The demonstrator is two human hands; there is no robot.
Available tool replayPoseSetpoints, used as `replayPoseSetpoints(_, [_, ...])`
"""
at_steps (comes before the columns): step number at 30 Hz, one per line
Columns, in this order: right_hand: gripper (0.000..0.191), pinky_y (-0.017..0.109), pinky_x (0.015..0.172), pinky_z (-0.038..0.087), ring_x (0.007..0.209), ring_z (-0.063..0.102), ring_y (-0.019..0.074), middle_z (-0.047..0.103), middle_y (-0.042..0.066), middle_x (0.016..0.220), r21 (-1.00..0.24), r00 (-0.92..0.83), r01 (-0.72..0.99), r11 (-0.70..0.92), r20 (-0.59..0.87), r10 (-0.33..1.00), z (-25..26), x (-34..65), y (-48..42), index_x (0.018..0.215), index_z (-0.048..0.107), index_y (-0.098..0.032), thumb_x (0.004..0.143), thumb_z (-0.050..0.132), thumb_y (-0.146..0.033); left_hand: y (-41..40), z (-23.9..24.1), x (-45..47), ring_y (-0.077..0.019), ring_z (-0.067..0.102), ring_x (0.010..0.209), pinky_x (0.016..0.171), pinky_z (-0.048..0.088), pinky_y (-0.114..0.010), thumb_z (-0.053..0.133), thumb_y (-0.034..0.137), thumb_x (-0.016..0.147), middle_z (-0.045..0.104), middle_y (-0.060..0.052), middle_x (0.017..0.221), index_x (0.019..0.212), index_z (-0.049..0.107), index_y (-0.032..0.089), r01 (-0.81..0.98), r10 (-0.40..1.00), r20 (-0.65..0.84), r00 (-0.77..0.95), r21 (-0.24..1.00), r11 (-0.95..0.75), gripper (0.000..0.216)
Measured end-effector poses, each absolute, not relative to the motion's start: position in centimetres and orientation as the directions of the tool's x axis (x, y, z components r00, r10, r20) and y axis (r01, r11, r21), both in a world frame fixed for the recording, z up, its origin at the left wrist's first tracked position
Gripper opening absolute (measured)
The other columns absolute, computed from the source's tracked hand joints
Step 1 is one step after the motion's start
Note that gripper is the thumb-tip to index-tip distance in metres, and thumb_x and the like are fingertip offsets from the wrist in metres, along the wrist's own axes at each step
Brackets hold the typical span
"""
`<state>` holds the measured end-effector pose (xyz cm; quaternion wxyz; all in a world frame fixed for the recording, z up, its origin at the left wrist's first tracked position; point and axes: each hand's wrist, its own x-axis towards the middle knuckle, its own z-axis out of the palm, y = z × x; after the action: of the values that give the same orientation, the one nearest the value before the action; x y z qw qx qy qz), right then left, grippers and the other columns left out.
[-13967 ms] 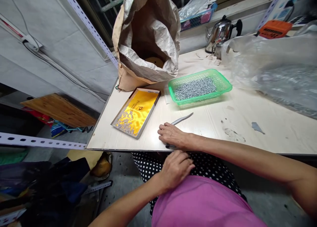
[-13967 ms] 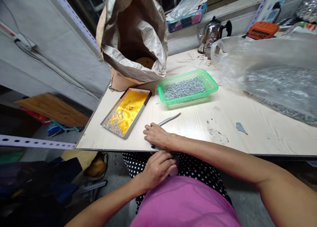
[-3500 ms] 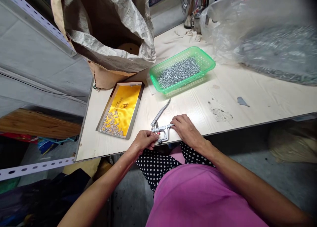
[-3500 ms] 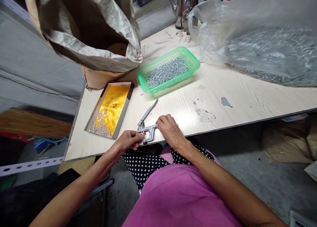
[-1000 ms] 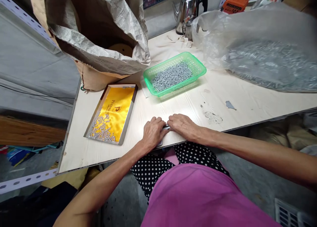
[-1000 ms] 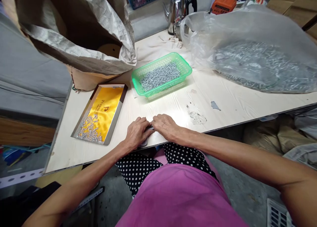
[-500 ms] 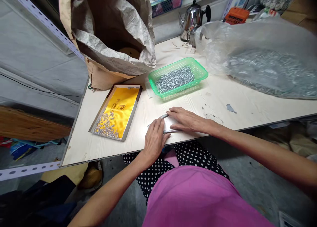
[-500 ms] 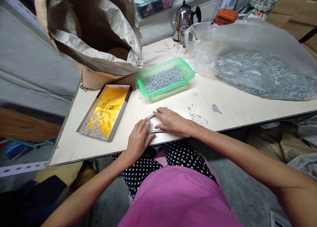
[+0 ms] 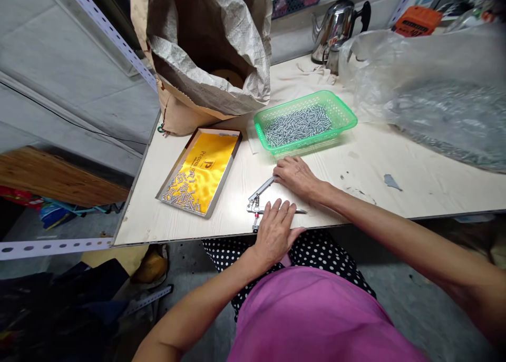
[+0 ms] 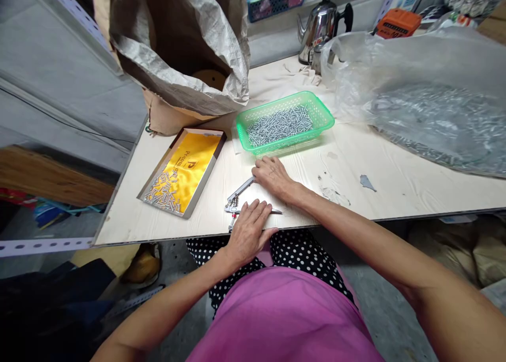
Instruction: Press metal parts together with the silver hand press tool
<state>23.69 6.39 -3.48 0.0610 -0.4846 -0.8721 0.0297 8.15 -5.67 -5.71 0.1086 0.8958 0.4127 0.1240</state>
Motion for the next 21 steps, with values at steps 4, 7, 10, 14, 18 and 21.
replayPoseSetpoints(4, [0.017, 0.036, 0.077, 0.034, 0.096, 0.051, 0.0250, 0.064, 0.011, 0.102, -0.196, -0.488, 0.836, 0.513, 0.162, 0.857, -3.1, 23.6, 4.2, 0.101, 0.068, -0.015, 0.096, 0.053, -0.021, -6.0, -4.7, 6.9, -0.0288, 0.042, 0.138, 0.112, 0.040, -0.047, 0.050, 0.036, 0.098, 0.051, -0.015, 0.143, 0.134, 0.052, 0.015, 0.709, 0.784, 0.223, 0.580, 0.337, -0.620, 0.041])
replayPoseSetpoints(7, [0.020, 0.035, 0.078, 0.038, 0.093, 0.053, 0.0233, 0.064, 0.010, 0.100, -0.326, -0.502, 0.767, 0.553, 0.232, 0.833, -3.5, 23.8, 1.0, 0.105, 0.067, -0.016, 0.097, 0.052, -0.026, -5.6, -3.5, 4.5, -0.0254, 0.056, 0.117, 0.098, 0.049, -0.039, 0.051, 0.030, 0.098, 0.063, -0.013, 0.119, 0.112, 0.065, 0.016, 0.822, 0.884, 0.235, 0.403, 0.332, -0.463, 0.024])
replayPoseSetpoints(10, [0.022, 0.035, 0.077, 0.042, 0.093, 0.054, 0.0228, 0.064, 0.009, 0.099, -0.429, -0.508, 0.707, 0.562, 0.244, 0.826, -4.4, 23.8, -2.2, 0.111, 0.066, -0.017, 0.096, 0.054, -0.029, -4.6, -2.7, 1.8, -0.0240, 0.058, 0.096, 0.084, 0.050, -0.037, 0.058, 0.031, 0.094, 0.065, -0.009, 0.095, 0.092, 0.068, 0.017, 0.917, 0.952, 0.102, 0.288, 0.259, -0.305, 0.017])
replayPoseSetpoints(14, [0.031, 0.038, 0.082, 0.045, 0.100, 0.053, 0.0251, 0.063, 0.011, 0.106, -0.495, -0.457, 0.695, 0.521, 0.255, 0.852, -6.1, 23.5, -4.6, 0.124, 0.061, -0.016, 0.094, 0.057, -0.024, -3.4, -2.5, 0.0, -0.0227, 0.058, 0.092, 0.079, 0.048, -0.034, 0.066, 0.034, 0.089, 0.066, -0.006, 0.091, 0.087, 0.066, 0.017, 0.942, 0.958, -0.084, 0.275, 0.222, -0.251, 0.017])
replayPoseSetpoints(18, [0.031, 0.040, 0.084, 0.046, 0.100, 0.051, 0.0253, 0.063, 0.011, 0.107, -0.521, -0.367, 0.706, 0.480, 0.311, 0.877, -7.5, 23.1, -5.3, 0.125, 0.060, -0.015, 0.096, 0.051, -0.015, -3.2, -2.6, -0.1, -0.0213, 0.059, 0.093, 0.078, 0.045, -0.031, 0.064, 0.025, 0.090, 0.068, -0.005, 0.092, 0.088, 0.066, 0.018, 0.943, 0.945, -0.142, 0.294, 0.206, -0.263, 0.007])
replayPoseSetpoints(21, [0.031, 0.039, 0.083, 0.048, 0.097, 0.051, 0.0244, 0.062, 0.010, 0.103, -0.519, -0.338, 0.712, 0.473, 0.337, 0.879, -7.9, 22.9, -5.3, 0.123, 0.062, -0.016, 0.095, 0.048, -0.010, -2.8, -2.1, -0.1, -0.0212, 0.061, 0.089, 0.076, 0.045, -0.031, 0.061, 0.021, 0.091, 0.068, -0.005, 0.088, 0.084, 0.066, 0.017, 0.942, 0.939, -0.148, 0.309, 0.184, -0.281, 0.009])
